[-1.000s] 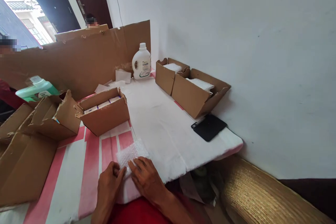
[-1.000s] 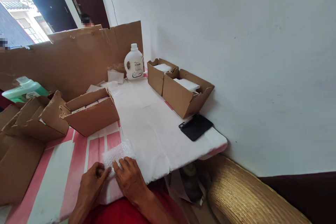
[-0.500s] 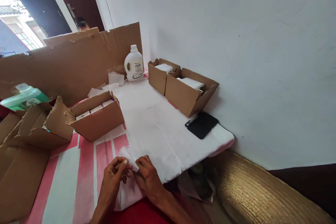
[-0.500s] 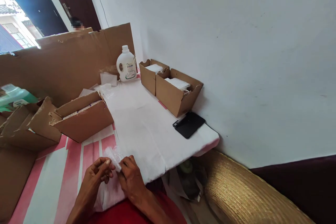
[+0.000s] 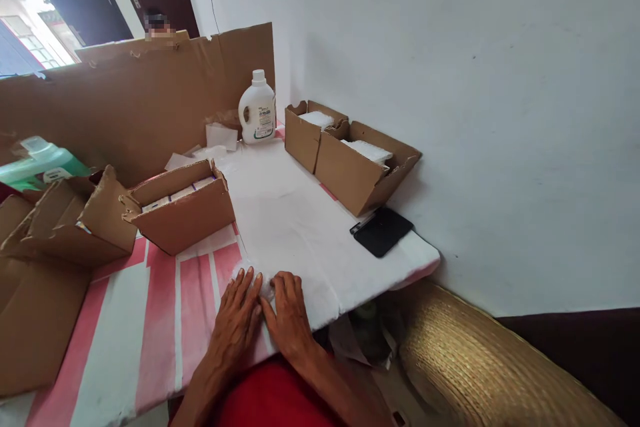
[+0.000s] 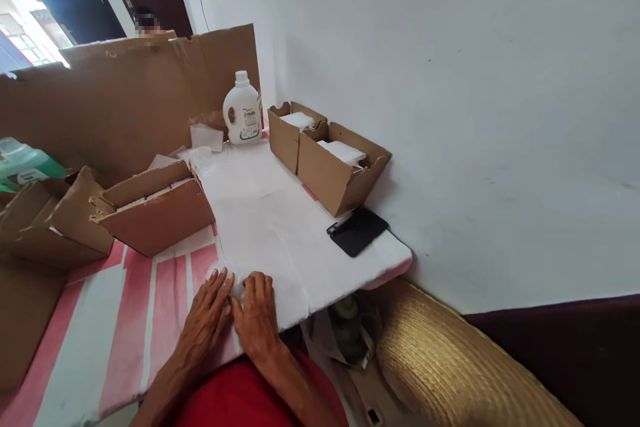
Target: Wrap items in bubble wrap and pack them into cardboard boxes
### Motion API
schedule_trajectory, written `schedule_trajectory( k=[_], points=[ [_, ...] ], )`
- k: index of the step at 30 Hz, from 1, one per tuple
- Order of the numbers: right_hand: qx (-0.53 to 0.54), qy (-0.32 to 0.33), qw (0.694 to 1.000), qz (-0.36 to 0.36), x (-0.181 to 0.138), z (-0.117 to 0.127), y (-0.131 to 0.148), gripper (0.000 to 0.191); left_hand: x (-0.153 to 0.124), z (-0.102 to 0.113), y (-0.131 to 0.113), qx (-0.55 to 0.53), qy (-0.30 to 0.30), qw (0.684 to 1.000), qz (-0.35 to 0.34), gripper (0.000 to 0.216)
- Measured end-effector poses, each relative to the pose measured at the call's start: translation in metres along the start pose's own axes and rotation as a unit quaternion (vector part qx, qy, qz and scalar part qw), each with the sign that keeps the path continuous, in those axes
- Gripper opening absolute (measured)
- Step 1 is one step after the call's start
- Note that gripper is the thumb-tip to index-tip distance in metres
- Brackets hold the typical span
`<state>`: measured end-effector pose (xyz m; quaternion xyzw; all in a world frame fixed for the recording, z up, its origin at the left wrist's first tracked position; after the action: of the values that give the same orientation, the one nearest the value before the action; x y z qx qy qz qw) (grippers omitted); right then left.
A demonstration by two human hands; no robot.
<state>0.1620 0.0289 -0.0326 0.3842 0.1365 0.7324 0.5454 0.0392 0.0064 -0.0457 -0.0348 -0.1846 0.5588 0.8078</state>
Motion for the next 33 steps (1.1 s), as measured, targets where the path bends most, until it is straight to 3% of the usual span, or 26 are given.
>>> schedule_trajectory(
  k=[4,7,9,13,16,19,22,24,27,30,33],
  points=[
    [-0.003,-0.022,0.999,0.035,-0.002,0.019,0.000,0.028,0.004,-0.009,-0.003,0.052,0.026,0.998,-0.009,0.065],
    [-0.026,-0.001,0.996,0.082,-0.004,0.015,0.006,0.034,0.006,-0.013,-0.004,0.062,0.036,0.997,-0.003,0.063],
    [-0.046,0.013,0.997,0.062,0.000,0.008,0.000,0.033,0.008,-0.014,-0.002,0.044,0.049,0.998,0.014,0.061],
    [-0.090,0.093,0.992,-0.009,0.025,-0.009,-0.014,0.020,0.016,-0.005,0.009,-0.064,0.078,0.993,0.060,0.049],
    [-0.099,0.177,0.979,-0.010,0.046,-0.017,-0.012,0.009,0.024,0.013,0.028,-0.161,0.039,0.980,0.107,0.046],
    [-0.064,0.230,0.971,-0.005,0.052,-0.018,-0.007,0.005,0.030,0.026,0.045,-0.184,-0.005,0.974,0.130,0.047],
    [0.021,0.240,0.971,-0.005,0.048,-0.018,-0.008,0.013,0.032,0.023,0.052,-0.203,-0.001,0.968,0.148,0.048],
    [0.096,0.257,0.962,-0.011,0.045,-0.020,-0.011,0.010,0.031,0.016,0.056,-0.258,0.028,0.948,0.186,0.051],
    [0.204,0.307,0.928,-0.053,0.050,-0.023,-0.015,0.009,0.031,0.012,0.053,-0.414,0.076,0.875,0.240,0.034],
    [0.288,0.323,0.896,-0.094,0.075,-0.018,-0.004,0.023,0.040,0.042,0.054,-0.516,0.042,0.819,0.246,0.024],
    [0.343,0.334,0.873,-0.095,0.117,-0.010,0.030,0.033,0.054,0.091,0.072,-0.503,-0.020,0.826,0.253,0.031]
  ],
)
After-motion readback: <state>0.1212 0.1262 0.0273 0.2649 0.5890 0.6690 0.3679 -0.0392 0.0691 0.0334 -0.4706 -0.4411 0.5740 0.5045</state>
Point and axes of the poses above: each hand's wrist, its own x-axis towards the middle knuckle, its own z-axis out of the back of the hand, y = z × x, the point moved 8 cm from there along x, towards the middle knuckle, and after that the axes turned 1 degree about z, right-handed, at the moved point
